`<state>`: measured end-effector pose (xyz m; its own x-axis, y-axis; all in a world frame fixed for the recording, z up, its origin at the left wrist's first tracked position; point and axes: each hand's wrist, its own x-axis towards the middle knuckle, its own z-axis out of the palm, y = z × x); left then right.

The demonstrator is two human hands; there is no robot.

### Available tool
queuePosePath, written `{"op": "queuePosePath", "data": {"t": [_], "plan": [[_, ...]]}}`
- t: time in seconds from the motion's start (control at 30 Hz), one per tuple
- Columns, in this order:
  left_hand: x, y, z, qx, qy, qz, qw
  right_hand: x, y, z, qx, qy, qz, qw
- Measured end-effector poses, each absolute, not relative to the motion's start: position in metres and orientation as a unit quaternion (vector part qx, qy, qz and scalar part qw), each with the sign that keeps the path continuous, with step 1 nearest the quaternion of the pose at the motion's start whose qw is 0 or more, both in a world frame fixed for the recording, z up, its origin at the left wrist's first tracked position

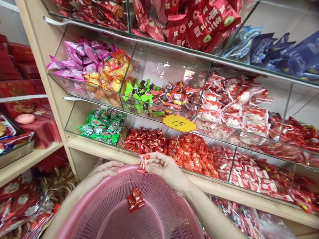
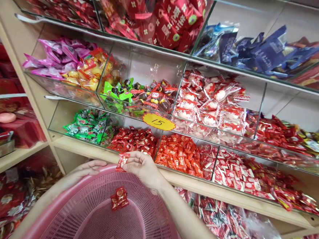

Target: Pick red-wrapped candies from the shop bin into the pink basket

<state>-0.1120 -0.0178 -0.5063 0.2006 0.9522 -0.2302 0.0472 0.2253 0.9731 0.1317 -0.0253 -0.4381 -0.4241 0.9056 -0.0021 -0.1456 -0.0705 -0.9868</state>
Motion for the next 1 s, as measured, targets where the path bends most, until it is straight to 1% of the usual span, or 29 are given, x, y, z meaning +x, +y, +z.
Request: {"op": "queuePosePath", "data": {"t": [0.13, 0.37, 0.57, 0.7, 0.8, 0.9, 1.0], "plan": [[-0.114, -0.017, -0.509, 0.477, 0.489, 0.379, 0.624, 0.129, -0.030, -0.439, -0.353, -0.537, 0.651, 0.405], [-0.115, -0.016, -0.511, 0.482, 0.475, 0.374, 0.634, 0.118, -0.042, -0.455, -0.317, -0.450, 0.735, 0.397], [-0.114, -0.016, -0.513, 0.470, 0.480, 0.379, 0.636, 0.105, -0.049, -0.469, -0.312, -0.421, 0.742, 0.419], [-0.115, -0.017, -0.512, 0.478, 0.479, 0.381, 0.630, 0.103, -0.054, -0.476, -0.316, -0.406, 0.759, 0.399], [-0.114, -0.018, -0.508, 0.487, 0.477, 0.384, 0.623, 0.104, -0.057, -0.481, -0.318, -0.409, 0.756, 0.400], [-0.111, -0.020, -0.503, 0.490, 0.482, 0.395, 0.609, 0.105, -0.060, -0.485, -0.323, -0.402, 0.741, 0.430], [-0.110, -0.022, -0.500, 0.489, 0.487, 0.403, 0.600, 0.106, -0.061, -0.491, -0.346, -0.436, 0.696, 0.454]]}}
